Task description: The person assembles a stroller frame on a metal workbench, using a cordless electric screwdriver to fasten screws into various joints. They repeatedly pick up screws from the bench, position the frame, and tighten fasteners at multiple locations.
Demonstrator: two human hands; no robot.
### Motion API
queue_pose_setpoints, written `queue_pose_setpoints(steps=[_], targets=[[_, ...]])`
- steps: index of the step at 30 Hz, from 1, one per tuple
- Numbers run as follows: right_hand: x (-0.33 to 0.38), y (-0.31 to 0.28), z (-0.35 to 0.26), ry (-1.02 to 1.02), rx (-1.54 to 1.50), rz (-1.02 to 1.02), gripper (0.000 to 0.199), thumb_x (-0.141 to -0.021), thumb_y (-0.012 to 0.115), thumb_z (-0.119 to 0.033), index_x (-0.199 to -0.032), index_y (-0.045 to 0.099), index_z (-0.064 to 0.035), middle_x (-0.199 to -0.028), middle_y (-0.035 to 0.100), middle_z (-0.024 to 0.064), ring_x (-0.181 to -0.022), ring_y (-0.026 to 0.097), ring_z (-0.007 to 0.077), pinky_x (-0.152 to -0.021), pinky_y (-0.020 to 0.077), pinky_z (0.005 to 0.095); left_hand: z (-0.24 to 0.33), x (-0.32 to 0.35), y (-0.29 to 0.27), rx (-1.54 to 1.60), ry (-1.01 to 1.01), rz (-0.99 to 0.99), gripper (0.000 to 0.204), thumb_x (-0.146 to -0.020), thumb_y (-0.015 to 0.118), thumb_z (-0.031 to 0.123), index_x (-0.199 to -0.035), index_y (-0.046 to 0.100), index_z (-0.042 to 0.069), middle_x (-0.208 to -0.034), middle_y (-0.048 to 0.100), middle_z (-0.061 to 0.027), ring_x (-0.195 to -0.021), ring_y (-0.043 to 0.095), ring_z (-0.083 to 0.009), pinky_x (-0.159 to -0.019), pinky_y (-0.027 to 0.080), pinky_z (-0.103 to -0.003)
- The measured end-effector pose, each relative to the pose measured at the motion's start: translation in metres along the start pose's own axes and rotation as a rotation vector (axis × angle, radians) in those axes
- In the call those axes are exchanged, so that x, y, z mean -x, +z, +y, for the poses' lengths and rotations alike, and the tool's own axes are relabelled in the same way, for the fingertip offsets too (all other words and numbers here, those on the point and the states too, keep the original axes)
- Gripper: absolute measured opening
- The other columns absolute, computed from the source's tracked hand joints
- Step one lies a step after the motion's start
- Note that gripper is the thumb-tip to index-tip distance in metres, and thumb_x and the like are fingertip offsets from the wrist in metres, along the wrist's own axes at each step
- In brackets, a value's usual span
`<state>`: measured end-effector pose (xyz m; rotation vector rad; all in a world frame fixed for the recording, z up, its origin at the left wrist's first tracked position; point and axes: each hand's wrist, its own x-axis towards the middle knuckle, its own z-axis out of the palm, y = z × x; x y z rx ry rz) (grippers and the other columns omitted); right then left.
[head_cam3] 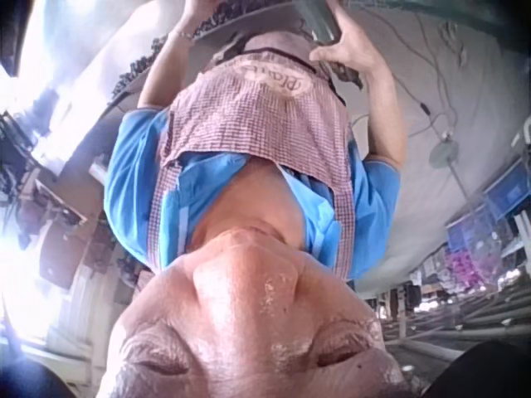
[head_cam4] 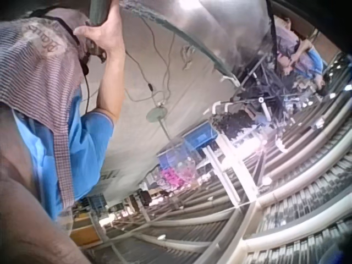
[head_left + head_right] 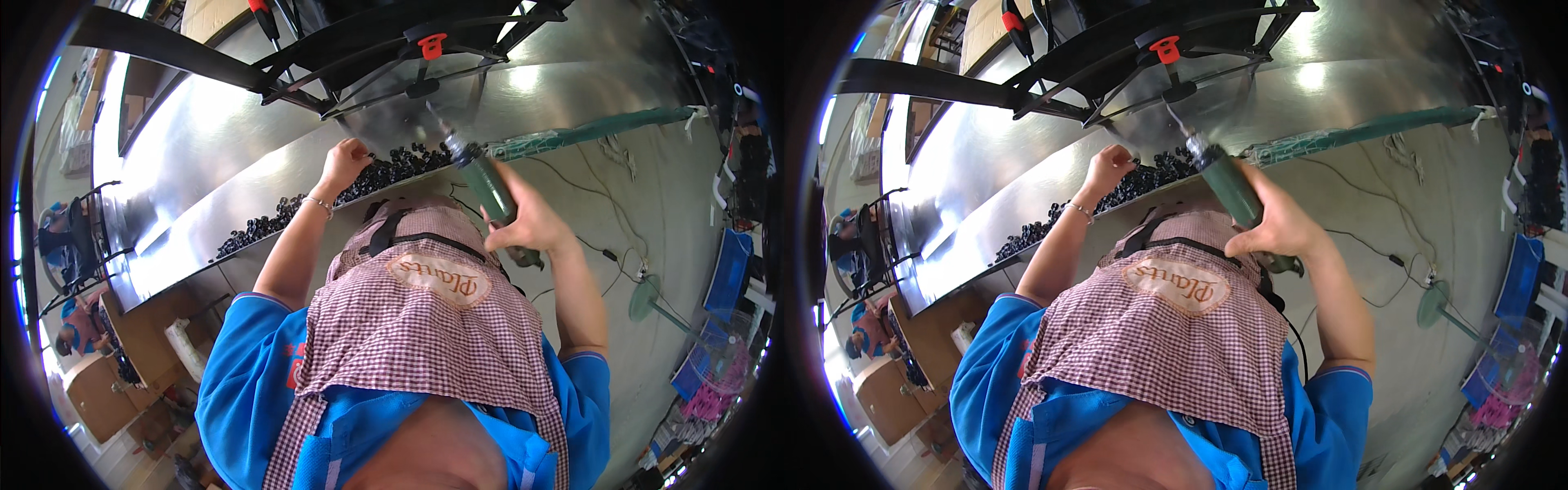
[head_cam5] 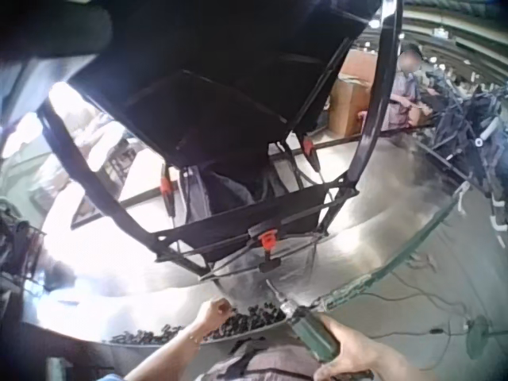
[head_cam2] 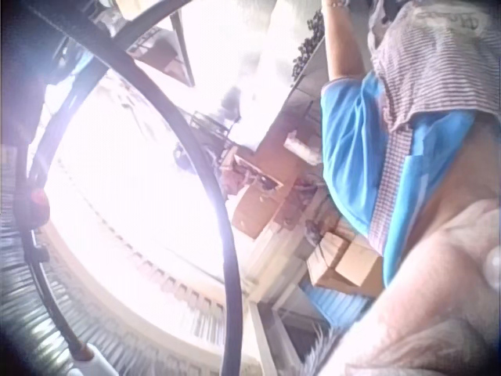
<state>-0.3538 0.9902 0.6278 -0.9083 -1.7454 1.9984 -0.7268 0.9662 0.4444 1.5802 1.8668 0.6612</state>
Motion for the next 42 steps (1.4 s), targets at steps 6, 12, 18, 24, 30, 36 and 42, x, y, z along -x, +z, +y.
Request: queue_pose_setpoints(steps=[6,12,18,24,30,36,42], targets=[[-0.006,-0.007,0.044,-0.072,0.243,0.004,0.122,-0.057,0.094,-0.038,-0.15,0.025,-0.001,-0.147,0.041,0.0193,-0.135,0.042,0.0311,-0.11,0.0344,0.0389,-0.014,-0.011,0.021,0.041,-0.084,0.016,0.008,-0.079,0.071,0.007,-0.082,0.069,0.0,-0.086,0.067,-0.0129,-0.075,0.067,-0.0225,-0.069,0.053,-0.033],[-0.018,-0.014,0.029,-0.041,0.28,-0.076,0.12,-0.056,0.095,-0.038,-0.148,0.028,0.0005,-0.141,0.047,0.0197,-0.132,0.046,0.0313,-0.108,0.0372,0.0379,0.077,-0.004,-0.002,1.284,-0.361,0.034,0.017,-0.097,0.062,0.017,-0.096,0.065,0.0,-0.089,0.068,-0.01,-0.08,0.069,-0.0209,-0.075,0.058,-0.035],[-0.024,-0.021,-0.005,-0.114,0.216,-0.206,0.119,-0.055,0.095,-0.036,-0.148,0.029,0.0,-0.14,0.048,0.0168,-0.131,0.046,0.0271,-0.109,0.0347,0.0365,0.157,0.014,-0.032,1.729,-0.218,-0.046,0.015,-0.1,0.054,0.015,-0.104,0.061,0.002,-0.099,0.067,-0.0133,-0.093,0.068,-0.0269,-0.088,0.057,-0.044],[-0.021,-0.03,-0.02,-0.018,0.113,-0.305,0.119,-0.055,0.096,-0.034,-0.149,0.03,-0.0004,-0.14,0.046,0.0148,-0.13,0.045,0.0241,-0.104,0.0403,0.0349,0.175,0.022,-0.048,1.651,-0.127,-0.04,0.015,-0.101,0.053,0.015,-0.105,0.062,0.003,-0.102,0.068,-0.0149,-0.093,0.067,-0.0272,-0.088,0.056,-0.045],[-0.012,-0.045,-0.035,0.074,-0.157,-0.424,0.112,-0.057,0.095,-0.019,-0.148,0.032,-0.0036,-0.107,0.059,0.0071,-0.094,0.058,0.0141,-0.072,0.0498,0.0255,0.205,0.016,-0.064,1.44,0.074,-0.042,0.016,-0.1,0.055,0.018,-0.103,0.06,0.003,-0.099,0.067,-0.0126,-0.093,0.067,-0.0236,-0.088,0.054,-0.04],[0.008,-0.051,-0.062,0.016,-0.095,-0.353,0.113,-0.058,0.091,-0.023,-0.15,0.029,-0.0035,-0.096,0.058,0.0032,-0.079,0.058,0.0111,-0.072,0.0472,0.0262,0.269,0.007,-0.119,0.982,0.086,-0.156,0.021,-0.098,0.06,0.019,-0.097,0.059,-0.002,-0.094,0.065,-0.0112,-0.087,0.066,-0.0188,-0.079,0.059,-0.034],[0.024,-0.067,-0.052,-0.243,-0.116,-0.12,0.132,-0.044,0.101,-0.023,-0.151,0.024,-0.0059,-0.091,0.058,0.0071,-0.069,0.06,0.0145,-0.06,0.051,0.0278,0.334,-0.061,-0.149,0.614,0.309,-0.209,0.037,-0.101,0.054,0.025,-0.127,0.056,-0.001,-0.108,0.067,-0.0115,-0.102,0.066,-0.0186,-0.086,0.055,-0.03]])
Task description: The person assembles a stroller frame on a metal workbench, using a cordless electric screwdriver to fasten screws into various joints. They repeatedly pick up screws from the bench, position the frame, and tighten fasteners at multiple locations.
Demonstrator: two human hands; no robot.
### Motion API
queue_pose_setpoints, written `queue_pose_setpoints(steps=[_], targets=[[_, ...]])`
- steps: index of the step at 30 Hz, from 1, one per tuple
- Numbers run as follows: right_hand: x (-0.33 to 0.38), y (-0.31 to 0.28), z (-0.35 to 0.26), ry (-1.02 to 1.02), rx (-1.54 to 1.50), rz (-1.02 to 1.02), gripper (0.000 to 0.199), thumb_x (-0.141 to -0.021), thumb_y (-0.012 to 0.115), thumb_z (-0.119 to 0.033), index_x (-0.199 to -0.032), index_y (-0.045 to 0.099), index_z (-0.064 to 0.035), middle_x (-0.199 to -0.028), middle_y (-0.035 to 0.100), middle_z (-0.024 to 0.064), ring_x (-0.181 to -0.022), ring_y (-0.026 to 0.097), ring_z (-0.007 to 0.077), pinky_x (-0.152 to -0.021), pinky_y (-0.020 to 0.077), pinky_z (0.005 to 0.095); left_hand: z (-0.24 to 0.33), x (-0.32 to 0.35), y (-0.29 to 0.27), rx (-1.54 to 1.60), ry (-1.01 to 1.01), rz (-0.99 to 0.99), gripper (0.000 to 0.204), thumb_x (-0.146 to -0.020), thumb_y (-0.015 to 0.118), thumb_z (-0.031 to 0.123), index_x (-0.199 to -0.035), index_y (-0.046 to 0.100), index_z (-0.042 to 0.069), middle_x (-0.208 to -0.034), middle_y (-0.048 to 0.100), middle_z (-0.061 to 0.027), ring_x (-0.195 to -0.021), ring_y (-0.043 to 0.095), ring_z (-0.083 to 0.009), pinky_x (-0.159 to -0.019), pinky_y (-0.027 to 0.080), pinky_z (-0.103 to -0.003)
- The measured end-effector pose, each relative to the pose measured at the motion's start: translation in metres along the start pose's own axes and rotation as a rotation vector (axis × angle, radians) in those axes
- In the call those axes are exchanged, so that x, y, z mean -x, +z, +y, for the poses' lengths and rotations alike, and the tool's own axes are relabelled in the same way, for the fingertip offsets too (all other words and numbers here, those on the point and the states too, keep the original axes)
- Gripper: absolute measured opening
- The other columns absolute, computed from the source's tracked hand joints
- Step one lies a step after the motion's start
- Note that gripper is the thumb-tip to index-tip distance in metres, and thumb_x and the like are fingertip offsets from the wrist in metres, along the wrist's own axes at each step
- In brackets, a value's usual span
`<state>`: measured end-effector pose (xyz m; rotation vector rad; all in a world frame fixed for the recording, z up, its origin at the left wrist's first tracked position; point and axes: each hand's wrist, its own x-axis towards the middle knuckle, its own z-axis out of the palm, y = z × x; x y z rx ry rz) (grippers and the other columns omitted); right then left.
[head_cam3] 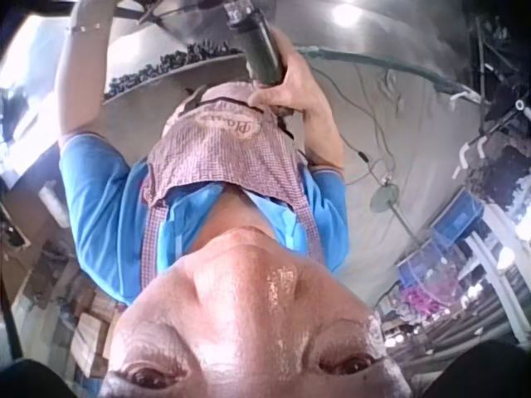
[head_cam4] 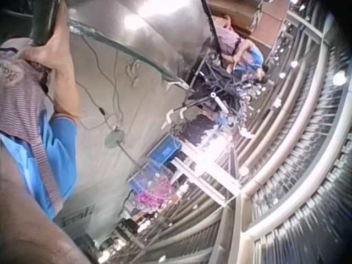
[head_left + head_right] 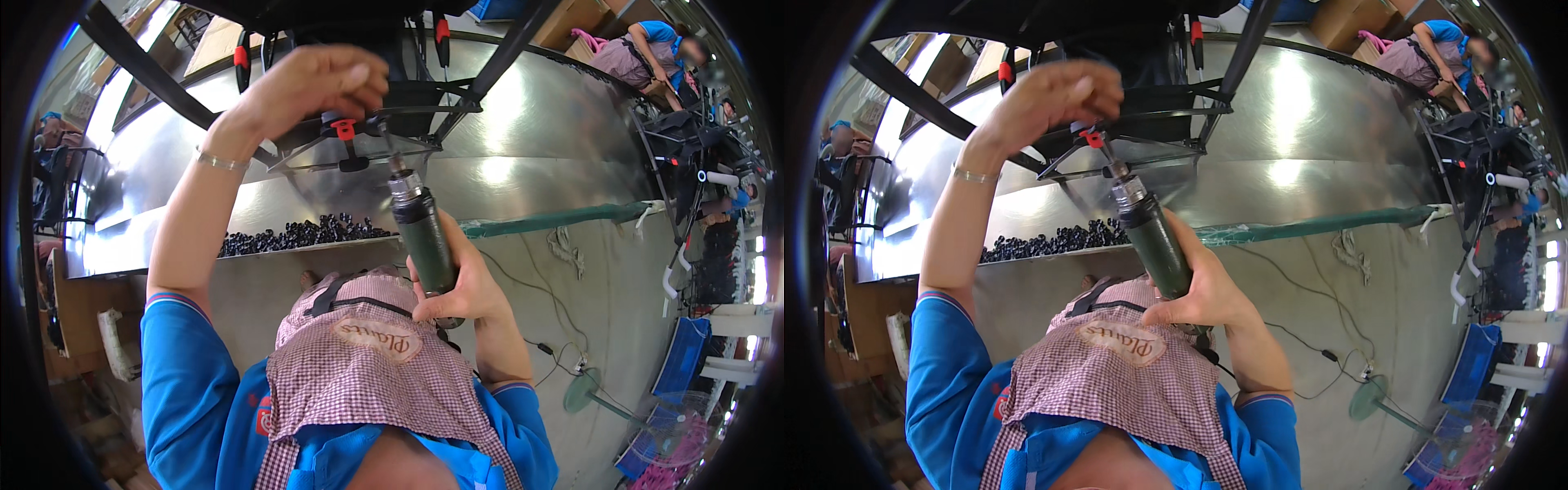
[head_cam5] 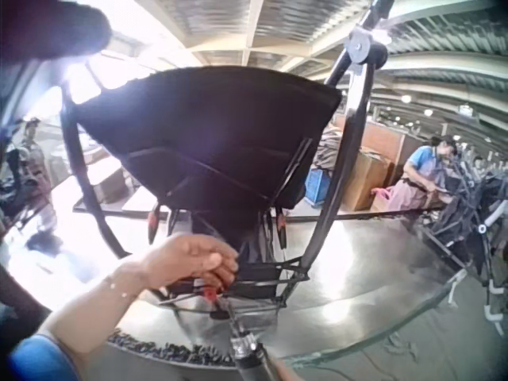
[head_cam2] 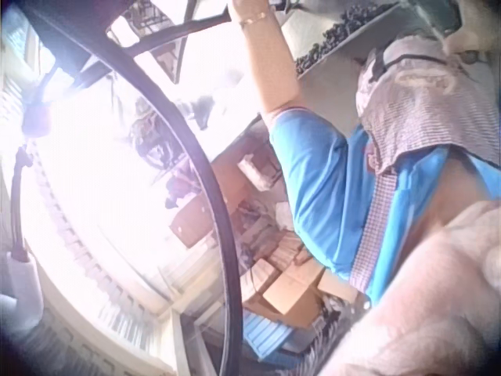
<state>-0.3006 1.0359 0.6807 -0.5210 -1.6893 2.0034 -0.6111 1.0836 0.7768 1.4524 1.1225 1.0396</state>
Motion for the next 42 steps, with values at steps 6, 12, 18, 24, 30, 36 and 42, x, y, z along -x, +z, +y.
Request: queue_pose_setpoints(steps=[6,12,18,24,30,36,42], targets=[[0.023,-0.01,0.019,-0.038,-0.213,0.099,0.121,-0.051,0.095,-0.005,-0.149,0.025,-0.0055,-0.089,0.06,0.0098,-0.067,0.062,0.0167,-0.057,0.0522,0.0288,-0.031,-0.104,-0.005,-0.635,0.106,0.335,0.024,-0.094,0.062,0.01,-0.116,0.067,0.002,-0.086,0.069,-0.0048,-0.075,0.067,-0.0137,-0.073,0.056,-0.025],[0.032,-0.014,0.032,0.018,-0.335,0.171,0.119,-0.052,0.096,-0.01,-0.148,0.026,-0.0038,-0.088,0.06,0.0094,-0.067,0.062,0.0164,-0.059,0.051,0.0283,-0.042,-0.161,0.008,-1.154,0.347,0.441,0.034,-0.09,0.061,0.011,-0.123,0.064,0.013,-0.087,0.068,-0.0151,-0.077,0.067,-0.0294,-0.071,0.054,-0.037],[0.029,-0.018,0.031,0.032,-0.359,0.167,0.119,-0.053,0.097,-0.016,-0.148,0.027,-0.004,-0.087,0.059,0.0082,-0.068,0.062,0.0171,-0.059,0.0506,0.0294,-0.05,-0.2,0.013,-1.287,0.295,0.572,0.025,-0.09,0.058,0.018,-0.112,0.063,0.008,-0.091,0.069,-0.0162,-0.084,0.066,-0.036,-0.072,0.053,-0.044],[0.023,-0.02,0.034,0.02,-0.337,0.169,0.117,-0.055,0.097,-0.018,-0.148,0.027,-0.0041,-0.088,0.06,0.0085,-0.068,0.063,0.0173,-0.059,0.0507,0.0294,-0.061,-0.199,0.019,-0.555,0.18,0.743,0.024,-0.088,0.069,0.023,-0.095,0.063,0.001,-0.076,0.067,-0.0128,-0.065,0.068,-0.0237,-0.061,0.054,-0.034],[0.013,-0.03,0.036,0.013,-0.311,0.082,0.12,-0.06,0.093,-0.008,-0.155,0.019,-0.01,-0.092,0.059,0.0071,-0.074,0.061,0.014,-0.066,0.0504,0.0279,-0.061,-0.218,0.037,0.208,-0.048,0.982,0.017,-0.083,0.073,0.004,-0.092,0.063,-0.006,-0.076,0.068,-0.0127,-0.059,0.068,-0.0191,-0.052,0.057,-0.029],[-0.001,-0.032,0.029,-0.053,-0.305,0.132,0.11,-0.057,0.097,-0.023,-0.142,0.03,-0.0045,-0.086,0.059,0.0101,-0.064,0.063,0.0186,-0.054,0.0517,0.0304,-0.083,-0.237,0.041,0.249,-0.063,1.073,0.022,-0.079,0.079,0.007,-0.091,0.064,-0.004,-0.074,0.067,-0.0086,-0.056,0.06,-0.0132,-0.048,0.05,-0.027],[-0.012,-0.038,0.021,-0.088,-0.372,0.166,0.096,-0.06,0.095,-0.022,-0.134,0.036,-0.0043,-0.088,0.06,0.0115,-0.059,0.063,0.0204,-0.051,0.0515,0.0301,-0.076,-0.246,0.059,0.328,-0.004,1.273,0.025,-0.075,0.085,0.015,-0.083,0.066,0.001,-0.075,0.066,-0.0044,-0.068,0.057,-0.0139,-0.065,0.049,-0.031]])
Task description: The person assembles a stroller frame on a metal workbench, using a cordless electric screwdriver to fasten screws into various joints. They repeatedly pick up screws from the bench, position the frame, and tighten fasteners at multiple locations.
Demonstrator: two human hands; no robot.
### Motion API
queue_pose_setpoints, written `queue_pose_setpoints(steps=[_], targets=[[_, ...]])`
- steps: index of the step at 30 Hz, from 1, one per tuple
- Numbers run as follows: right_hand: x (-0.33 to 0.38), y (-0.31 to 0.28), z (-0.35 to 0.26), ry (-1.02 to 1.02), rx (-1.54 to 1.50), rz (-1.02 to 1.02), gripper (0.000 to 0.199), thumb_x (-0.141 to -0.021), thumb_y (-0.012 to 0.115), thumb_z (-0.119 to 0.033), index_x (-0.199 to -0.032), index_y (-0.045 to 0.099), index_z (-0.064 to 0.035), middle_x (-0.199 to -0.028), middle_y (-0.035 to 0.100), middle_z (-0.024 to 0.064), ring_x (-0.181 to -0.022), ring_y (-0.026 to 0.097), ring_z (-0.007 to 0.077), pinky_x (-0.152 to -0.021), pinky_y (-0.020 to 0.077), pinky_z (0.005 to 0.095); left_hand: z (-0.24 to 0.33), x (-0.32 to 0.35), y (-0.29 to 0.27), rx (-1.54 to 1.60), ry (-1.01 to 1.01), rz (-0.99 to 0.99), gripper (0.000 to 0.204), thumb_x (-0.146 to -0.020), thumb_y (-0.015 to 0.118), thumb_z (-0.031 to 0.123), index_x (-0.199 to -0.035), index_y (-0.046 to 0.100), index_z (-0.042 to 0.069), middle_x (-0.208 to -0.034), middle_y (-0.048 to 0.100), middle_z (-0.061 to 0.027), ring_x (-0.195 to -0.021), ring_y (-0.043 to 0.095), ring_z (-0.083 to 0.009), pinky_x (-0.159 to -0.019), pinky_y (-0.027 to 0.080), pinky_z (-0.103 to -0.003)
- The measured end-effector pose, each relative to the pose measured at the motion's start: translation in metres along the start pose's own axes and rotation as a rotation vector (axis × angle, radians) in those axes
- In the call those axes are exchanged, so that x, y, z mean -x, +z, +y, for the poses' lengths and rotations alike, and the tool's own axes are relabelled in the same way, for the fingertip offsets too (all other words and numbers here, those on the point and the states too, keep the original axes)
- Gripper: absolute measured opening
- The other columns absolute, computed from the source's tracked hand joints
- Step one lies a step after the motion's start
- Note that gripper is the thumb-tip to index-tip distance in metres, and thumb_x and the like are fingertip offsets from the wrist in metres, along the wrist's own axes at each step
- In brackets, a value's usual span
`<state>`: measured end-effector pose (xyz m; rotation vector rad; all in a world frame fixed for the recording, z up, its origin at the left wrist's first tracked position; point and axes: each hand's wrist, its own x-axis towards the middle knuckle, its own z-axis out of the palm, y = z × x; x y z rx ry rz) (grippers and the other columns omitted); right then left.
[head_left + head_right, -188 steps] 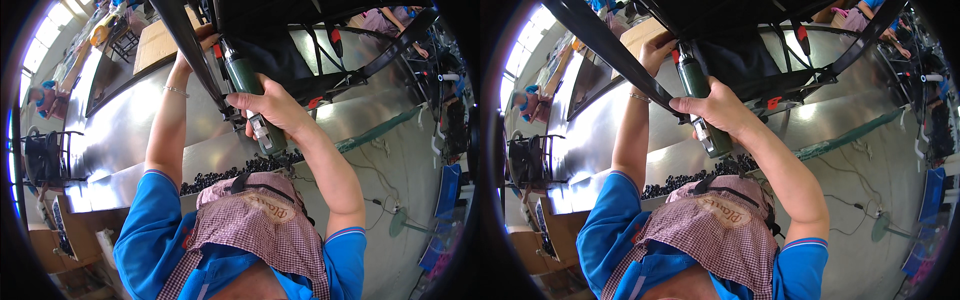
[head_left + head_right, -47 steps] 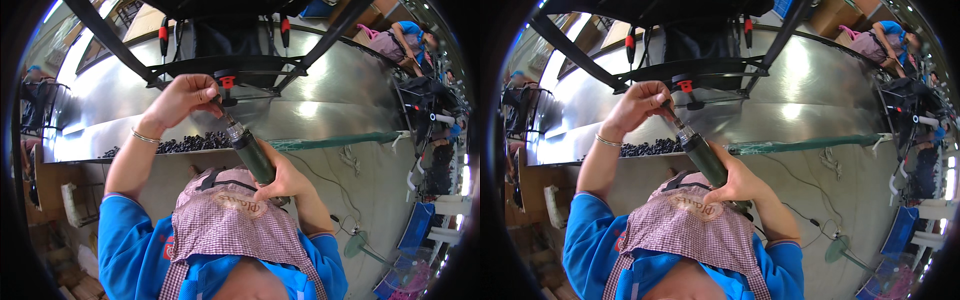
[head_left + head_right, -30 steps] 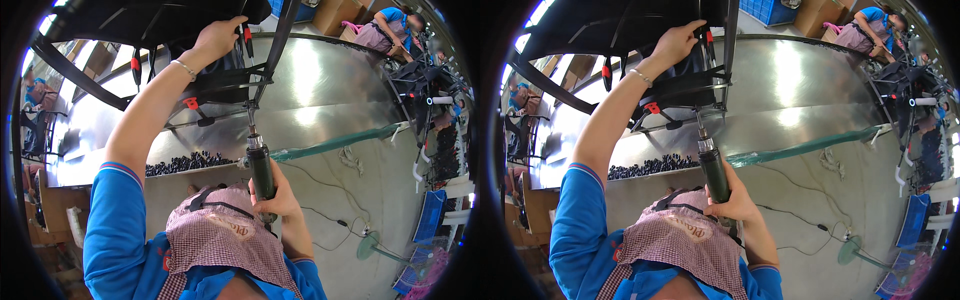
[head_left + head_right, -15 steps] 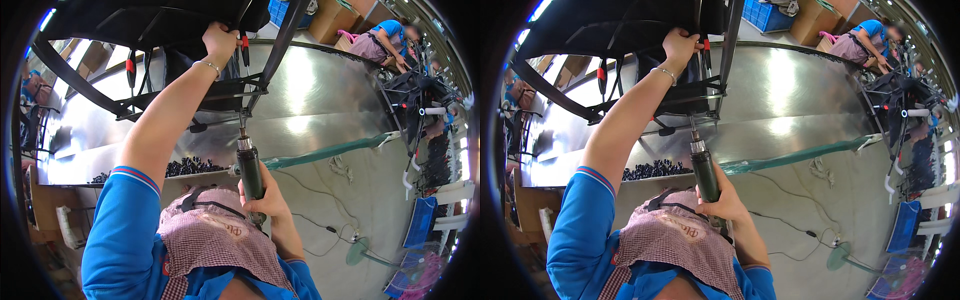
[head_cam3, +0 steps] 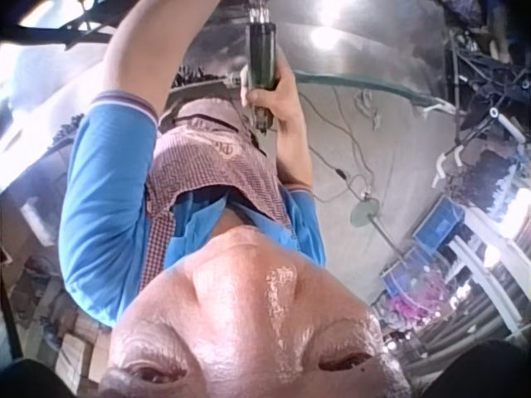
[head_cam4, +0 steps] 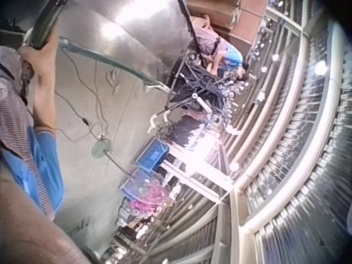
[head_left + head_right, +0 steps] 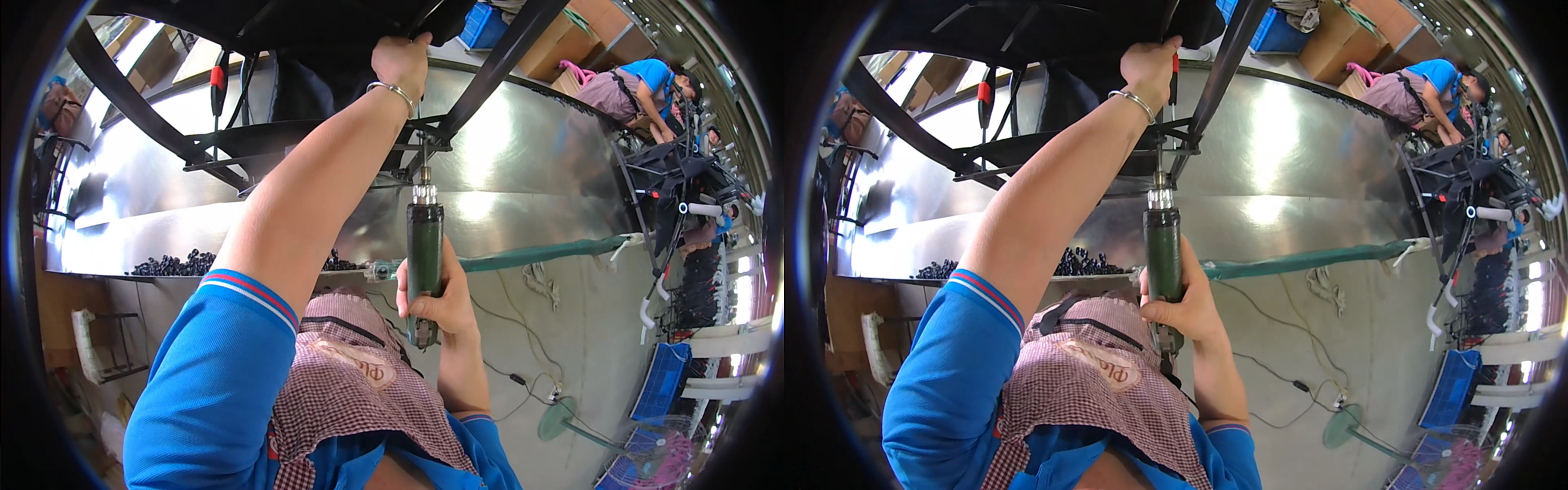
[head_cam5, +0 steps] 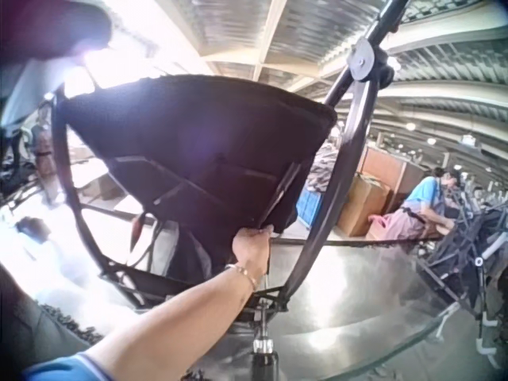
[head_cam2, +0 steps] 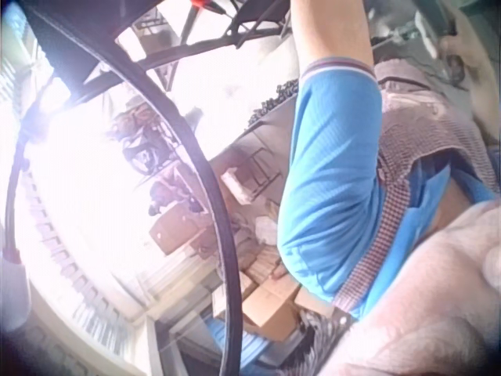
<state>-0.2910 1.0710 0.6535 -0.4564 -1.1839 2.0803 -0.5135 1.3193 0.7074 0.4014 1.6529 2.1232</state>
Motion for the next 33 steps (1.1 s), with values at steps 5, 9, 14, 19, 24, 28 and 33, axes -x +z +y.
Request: queue_pose_setpoints(steps=[5,9,14,19,24,28,33], targets=[[-0.009,0.001,-0.015,-0.005,0.047,0.084,0.091,-0.062,0.093,-0.031,-0.129,0.039,-0.0038,-0.086,0.06,0.0118,-0.056,0.063,0.0212,-0.047,0.0509,0.0304,0.006,0.0,-0.009,-0.091,0.059,-0.022,0.02,-0.078,0.083,0.012,-0.08,0.067,-0.001,-0.076,0.067,-0.0062,-0.068,0.058,-0.0138,-0.065,0.05,-0.029],[-0.021,0.005,-0.024,-0.01,0.026,0.071,0.083,-0.07,0.089,-0.022,-0.132,0.038,-0.0055,-0.083,0.06,0.0105,-0.057,0.063,0.019,-0.049,0.0519,0.0313,-0.005,-0.026,-0.013,-0.183,0.016,-0.109,0.018,-0.079,0.081,0.012,-0.079,0.068,-0.001,-0.074,0.068,-0.0059,-0.069,0.06,-0.0137,-0.065,0.051,-0.028],[-0.041,0.019,-0.042,-0.042,0.157,0.144,0.071,-0.07,0.084,-0.04,-0.116,0.047,-0.002,-0.079,0.059,0.0117,-0.05,0.06,0.0196,-0.043,0.0474,0.0311,0.0,-0.02,-0.017,-0.37,0.222,-0.085,0.024,-0.077,0.081,0.02,-0.079,0.069,0.0,-0.077,0.071,-0.0097,-0.074,0.068,-0.0219,-0.07,0.053,-0.033],[-0.069,0.019,-0.053,0.001,0.089,0.144,0.06,-0.075,0.082,-0.034,-0.113,0.048,-0.0032,-0.077,0.06,0.0111,-0.051,0.06,0.0191,-0.043,0.0488,0.0307,0.022,-0.012,-0.032,-0.645,0.471,-0.136,0.023,-0.079,0.075,0.022,-0.09,0.068,0.003,-0.088,0.071,-0.0167,-0.086,0.068,-0.0358,-0.076,0.054,-0.041],[-0.103,0.02,-0.061,0.04,0.005,0.132,0.048,-0.081,0.079,-0.026,-0.109,0.047,-0.0045,-0.074,0.059,0.0095,-0.05,0.061,0.0193,-0.041,0.0505,0.0314,0.028,-0.02,-0.05,-0.991,0.975,-0.292,0.018,-0.085,0.066,0.02,-0.095,0.061,0.006,-0.085,0.07,-0.0172,-0.083,0.068,-0.0381,-0.071,0.054,-0.048],[-0.126,0.021,-0.063,0.059,0.037,0.142,0.045,-0.082,0.077,-0.031,-0.104,0.048,-0.0052,-0.077,0.061,0.0109,-0.05,0.061,0.019,-0.042,0.0502,0.0307,0.046,-0.041,-0.056,-1.128,1.001,-0.458,0.027,-0.09,0.06,0.027,-0.107,0.066,0.007,-0.089,0.069,-0.0209,-0.085,0.066,-0.0397,-0.074,0.054,-0.049],[-0.148,0.025,-0.07,0.113,0.013,0.168,0.045,-0.081,0.077,-0.035,-0.101,0.049,-0.0058,-0.078,0.062,0.0111,-0.051,0.061,0.0183,-0.043,0.0517,0.0307,0.052,-0.061,-0.055,-1.13,1.059,-0.584,0.024,-0.091,0.058,0.025,-0.102,0.068,0.007,-0.089,0.068,-0.0208,-0.086,0.066,-0.0397,-0.077,0.054,-0.048]])
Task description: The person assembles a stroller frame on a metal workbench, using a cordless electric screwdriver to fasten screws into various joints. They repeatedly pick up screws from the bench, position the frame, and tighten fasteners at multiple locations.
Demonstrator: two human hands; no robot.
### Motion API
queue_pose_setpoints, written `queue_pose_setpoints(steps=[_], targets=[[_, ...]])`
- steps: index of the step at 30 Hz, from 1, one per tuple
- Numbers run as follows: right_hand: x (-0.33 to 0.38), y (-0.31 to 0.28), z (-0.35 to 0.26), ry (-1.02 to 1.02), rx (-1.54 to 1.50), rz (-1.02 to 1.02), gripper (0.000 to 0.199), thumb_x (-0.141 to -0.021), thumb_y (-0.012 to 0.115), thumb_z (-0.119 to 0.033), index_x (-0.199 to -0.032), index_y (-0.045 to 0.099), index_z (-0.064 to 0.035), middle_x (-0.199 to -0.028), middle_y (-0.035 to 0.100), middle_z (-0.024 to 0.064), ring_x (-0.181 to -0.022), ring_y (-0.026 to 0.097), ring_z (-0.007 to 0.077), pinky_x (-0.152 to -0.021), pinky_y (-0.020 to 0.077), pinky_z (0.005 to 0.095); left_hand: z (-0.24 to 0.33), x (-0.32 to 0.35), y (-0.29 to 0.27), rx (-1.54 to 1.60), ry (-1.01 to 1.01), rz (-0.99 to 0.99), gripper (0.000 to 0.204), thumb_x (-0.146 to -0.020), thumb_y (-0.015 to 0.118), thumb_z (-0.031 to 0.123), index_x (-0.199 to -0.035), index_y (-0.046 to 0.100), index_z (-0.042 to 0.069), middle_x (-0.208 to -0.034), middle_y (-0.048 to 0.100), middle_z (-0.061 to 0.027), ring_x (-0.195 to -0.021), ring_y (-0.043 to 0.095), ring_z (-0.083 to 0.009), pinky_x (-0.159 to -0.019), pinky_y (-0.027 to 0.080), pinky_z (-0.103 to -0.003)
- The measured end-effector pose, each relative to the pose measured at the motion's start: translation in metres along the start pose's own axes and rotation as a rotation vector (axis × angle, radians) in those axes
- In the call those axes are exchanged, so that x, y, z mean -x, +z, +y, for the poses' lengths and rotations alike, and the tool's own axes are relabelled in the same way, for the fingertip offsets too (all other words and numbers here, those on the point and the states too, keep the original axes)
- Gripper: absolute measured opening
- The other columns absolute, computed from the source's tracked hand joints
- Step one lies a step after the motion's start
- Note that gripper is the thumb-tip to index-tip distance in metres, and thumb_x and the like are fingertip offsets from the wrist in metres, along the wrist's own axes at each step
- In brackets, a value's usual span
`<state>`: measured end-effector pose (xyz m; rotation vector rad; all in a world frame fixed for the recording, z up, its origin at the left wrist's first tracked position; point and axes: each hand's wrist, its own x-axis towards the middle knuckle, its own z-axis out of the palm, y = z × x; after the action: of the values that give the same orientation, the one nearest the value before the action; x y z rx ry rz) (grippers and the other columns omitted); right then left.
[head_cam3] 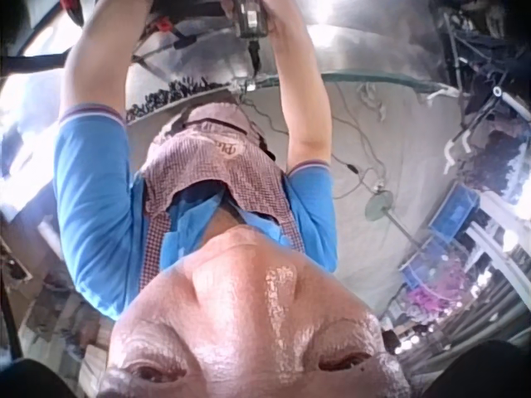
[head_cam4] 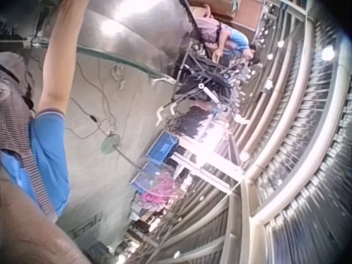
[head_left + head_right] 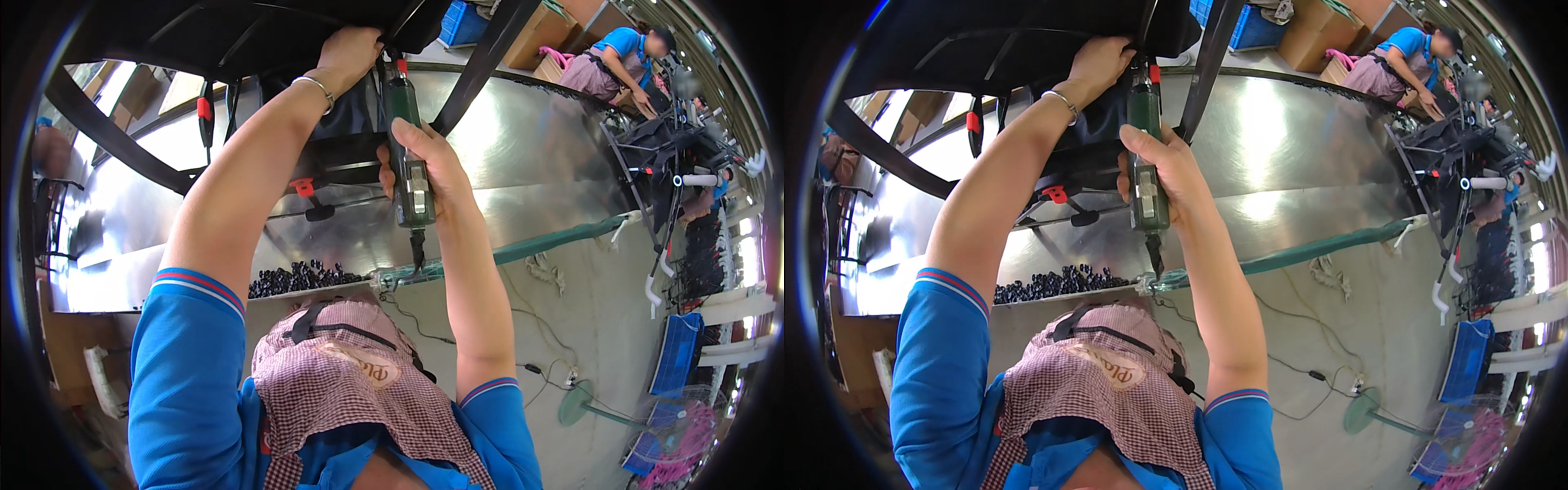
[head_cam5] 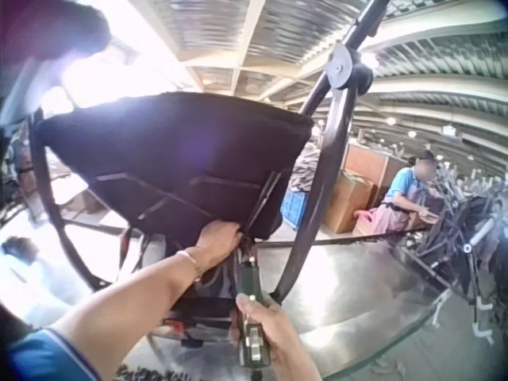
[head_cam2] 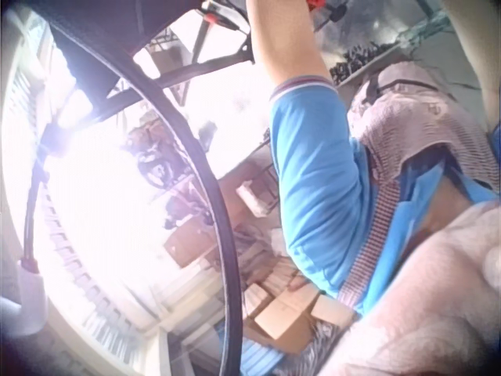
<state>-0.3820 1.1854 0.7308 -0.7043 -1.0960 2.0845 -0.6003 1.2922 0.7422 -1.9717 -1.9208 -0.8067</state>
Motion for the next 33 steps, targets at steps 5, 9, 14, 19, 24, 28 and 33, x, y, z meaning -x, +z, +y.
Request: queue_pose_setpoints(steps=[5,9,14,19,24,28,33], targets=[[-0.014,-0.002,-0.002,0.018,-0.001,-0.01,0.048,-0.08,0.079,-0.04,-0.102,0.05,-0.0082,-0.079,0.063,0.011,-0.053,0.062,0.0177,-0.044,0.0524,0.0305,-0.001,-0.003,-0.003,0.01,0.017,-0.056,0.022,-0.091,0.057,0.022,-0.102,0.069,0.007,-0.091,0.068,-0.0219,-0.087,0.065,-0.0404,-0.077,0.054,-0.049],[-0.019,-0.001,-0.004,0.039,-0.027,-0.011,0.048,-0.079,0.079,-0.041,-0.102,0.052,-0.0099,-0.079,0.063,0.0106,-0.054,0.063,0.0174,-0.046,0.0522,0.0305,-0.004,-0.004,-0.003,0.04,0.046,-0.046,0.022,-0.089,0.055,0.018,-0.101,0.069,0.006,-0.092,0.068,-0.0215,-0.088,0.065,-0.0401,-0.079,0.054,-0.048],[-0.02,-0.002,-0.005,0.048,-0.009,-0.004,0.048,-0.078,0.08,-0.043,-0.102,0.052,-0.0108,-0.079,0.064,0.0105,-0.055,0.063,0.0173,-0.047,0.0519,0.0303,-0.003,-0.005,-0.005,0.052,0.038,-0.05,0.021,-0.089,0.054,0.016,-0.099,0.069,0.006,-0.092,0.068,-0.0208,-0.087,0.066,-0.0397,-0.079,0.055,-0.047],[-0.02,-0.001,-0.005,0.061,-0.023,-0.004,0.049,-0.078,0.08,-0.044,-0.102,0.051,-0.0115,-0.079,0.063,0.0101,-0.054,0.063,0.0172,-0.047,0.0517,0.0302,-0.002,-0.004,-0.009,0.054,0.04,-0.072,0.02,-0.088,0.057,0.016,-0.1,0.069,0.006,-0.092,0.068,-0.0215,-0.089,0.066,-0.0397,-0.08,0.054,-0.048],[-0.021,0.0,-0.006,0.049,-0.029,0.001,0.05,-0.077,0.08,-0.044,-0.102,0.05,-0.0118,-0.079,0.063,0.01,-0.054,0.062,0.0172,-0.047,0.0517,0.03,-0.004,-0.006,-0.009,0.054,0.073,-0.081,0.018,-0.088,0.059,0.016,-0.099,0.069,0.005,-0.092,0.068,-0.0218,-0.089,0.065,-0.0399,-0.08,0.053,-0.047],[-0.021,0.002,-0.008,0.059,-0.025,0.03,0.05,-0.077,0.08,-0.043,-0.102,0.049,-0.0121,-0.08,0.062,0.0102,-0.054,0.062,0.0169,-0.047,0.0517,0.0299,-0.007,-0.006,-0.009,0.088,0.085,-0.102,0.022,-0.089,0.061,0.019,-0.104,0.067,0.004,-0.093,0.067,-0.0235,-0.09,0.063,-0.042,-0.081,0.052,-0.049],[-0.021,0.003,-0.009,0.063,-0.028,0.015,0.047,-0.079,0.079,-0.04,-0.099,0.046,-0.013,-0.08,0.062,0.0104,-0.054,0.062,0.0165,-0.047,0.0518,0.0296,-0.009,-0.004,-0.006,0.107,0.11,-0.055,0.023,-0.09,0.06,0.021,-0.1,0.067,0.001,-0.089,0.066,-0.0236,-0.087,0.063,-0.043,-0.078,0.051,-0.05]])
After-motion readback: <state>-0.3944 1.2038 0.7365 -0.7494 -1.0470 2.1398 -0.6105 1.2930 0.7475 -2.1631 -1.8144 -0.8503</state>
